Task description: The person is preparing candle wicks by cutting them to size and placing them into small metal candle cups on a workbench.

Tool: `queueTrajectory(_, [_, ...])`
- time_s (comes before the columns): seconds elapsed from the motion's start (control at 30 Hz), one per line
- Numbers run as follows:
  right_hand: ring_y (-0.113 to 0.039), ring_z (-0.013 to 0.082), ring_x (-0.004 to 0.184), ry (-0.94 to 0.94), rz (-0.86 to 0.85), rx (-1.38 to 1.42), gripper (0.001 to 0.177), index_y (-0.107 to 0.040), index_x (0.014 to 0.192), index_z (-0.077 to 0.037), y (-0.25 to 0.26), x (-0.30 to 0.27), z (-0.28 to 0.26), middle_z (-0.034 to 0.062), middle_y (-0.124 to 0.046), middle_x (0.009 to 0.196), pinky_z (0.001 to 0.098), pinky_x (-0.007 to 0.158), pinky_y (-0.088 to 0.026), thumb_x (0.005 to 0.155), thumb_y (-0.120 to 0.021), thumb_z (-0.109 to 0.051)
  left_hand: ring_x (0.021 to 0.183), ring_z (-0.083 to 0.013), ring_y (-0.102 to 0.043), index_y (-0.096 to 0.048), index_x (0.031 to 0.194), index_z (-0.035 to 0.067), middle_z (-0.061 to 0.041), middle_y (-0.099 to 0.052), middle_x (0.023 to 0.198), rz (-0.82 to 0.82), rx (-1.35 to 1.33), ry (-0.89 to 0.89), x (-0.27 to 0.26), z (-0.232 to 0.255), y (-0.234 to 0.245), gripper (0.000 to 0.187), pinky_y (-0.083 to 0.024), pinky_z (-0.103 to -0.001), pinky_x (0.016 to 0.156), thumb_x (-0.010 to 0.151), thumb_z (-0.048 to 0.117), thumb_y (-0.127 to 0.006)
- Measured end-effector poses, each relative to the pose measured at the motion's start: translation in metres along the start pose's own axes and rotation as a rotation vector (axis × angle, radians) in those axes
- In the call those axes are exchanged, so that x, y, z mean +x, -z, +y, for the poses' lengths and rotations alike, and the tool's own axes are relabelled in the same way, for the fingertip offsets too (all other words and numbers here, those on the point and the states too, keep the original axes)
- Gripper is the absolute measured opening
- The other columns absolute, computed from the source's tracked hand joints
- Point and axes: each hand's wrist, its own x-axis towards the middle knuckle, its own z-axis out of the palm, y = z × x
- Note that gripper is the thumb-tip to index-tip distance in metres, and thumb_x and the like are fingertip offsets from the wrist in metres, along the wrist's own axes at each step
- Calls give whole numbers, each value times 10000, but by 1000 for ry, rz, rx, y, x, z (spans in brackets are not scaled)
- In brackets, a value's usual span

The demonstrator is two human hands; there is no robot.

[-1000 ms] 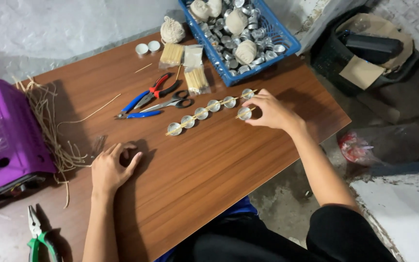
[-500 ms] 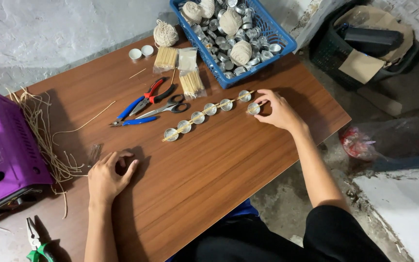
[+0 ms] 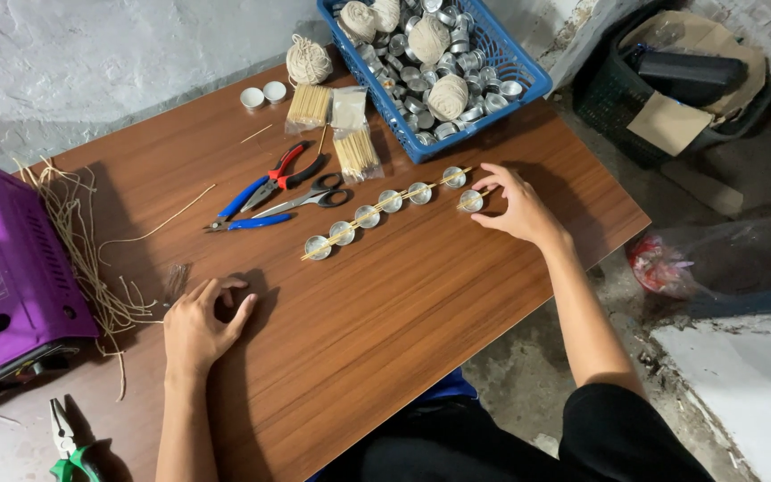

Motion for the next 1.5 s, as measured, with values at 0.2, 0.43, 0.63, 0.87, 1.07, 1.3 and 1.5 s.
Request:
queueTrajectory(0.2, [-655, 228, 1053, 110, 237, -44, 751, -566, 1384, -89, 2, -4, 20, 41, -704, 1154, 326, 881, -521, 735, -909, -248, 704, -337, -713, -733, 904, 304, 36, -692, 741, 9, 16, 67, 2, -4, -9, 273, -579, -415, 723, 848, 570, -757])
queueTrajectory(0.43, [-643, 191, 768, 379, 463, -158, 198, -761, 1095, -155, 43, 69, 9, -33, -695, 863, 315, 745, -527, 911, -825, -119, 646, -335, -687, -774, 925, 187, -109, -651, 622, 106, -395, 272, 20, 3, -47, 141, -516, -388, 601, 921, 327, -783])
queueTrajectory(0.63, [-631, 249, 938, 186, 158, -250, 304, -657, 1268, 2, 55, 167, -43, 116, -667, 1121, 351, 846, -559, 976, -705, -68, 656, -37, -436, -713, 881, 133, 74, -589, 745, 249, -720, 289, 58, 42, -48, 199, -382, -223, 626, 1029, 247, -644])
queueTrajectory(0.87, [-437, 377, 1245, 218, -26, -646, 405, -656, 1318, -110, 8, 278, -7, 58, -561, 1383, 548, 1066, -403, 921, -723, -157, 653, -22, -405, -711, 878, 141, 95, -502, 699, 298, -757, 303, 63, 39, -53, 208, -342, -213, 615, 1039, 248, -632])
queueTrajectory(1.07, [-382, 481, 1321, -26, -39, -634, 485, -580, 1313, -138, -11, 311, 25, 93, -473, 1460, 617, 1110, -312, 882, -789, -222, 609, -30, -389, -745, 868, 152, 92, -536, 675, 252, -714, 279, 69, 42, -43, 200, -329, -213, 588, 1017, 234, -639])
queueTrajectory(1.3, [-526, 395, 1053, -93, 122, -592, 562, -602, 1384, -211, -2, 302, 21, 285, -382, 1348, 397, 758, -598, 859, -758, -90, 606, -40, -388, -729, 848, 132, 78, -527, 659, 191, -694, 297, 70, 40, -48, 213, -331, -222, 583, 1009, 249, -654])
queueTrajectory(1.5, [-376, 407, 1135, 38, 56, -815, 216, -799, 911, -82, -18, 307, 18, 135, -440, 1380, 539, 994, -411, 887, -658, 80, 594, -52, -322, -715, 828, 135, 82, -438, 623, 180, -668, 290, 70, 41, -46, 229, -291, -234, 572, 1008, 263, -658])
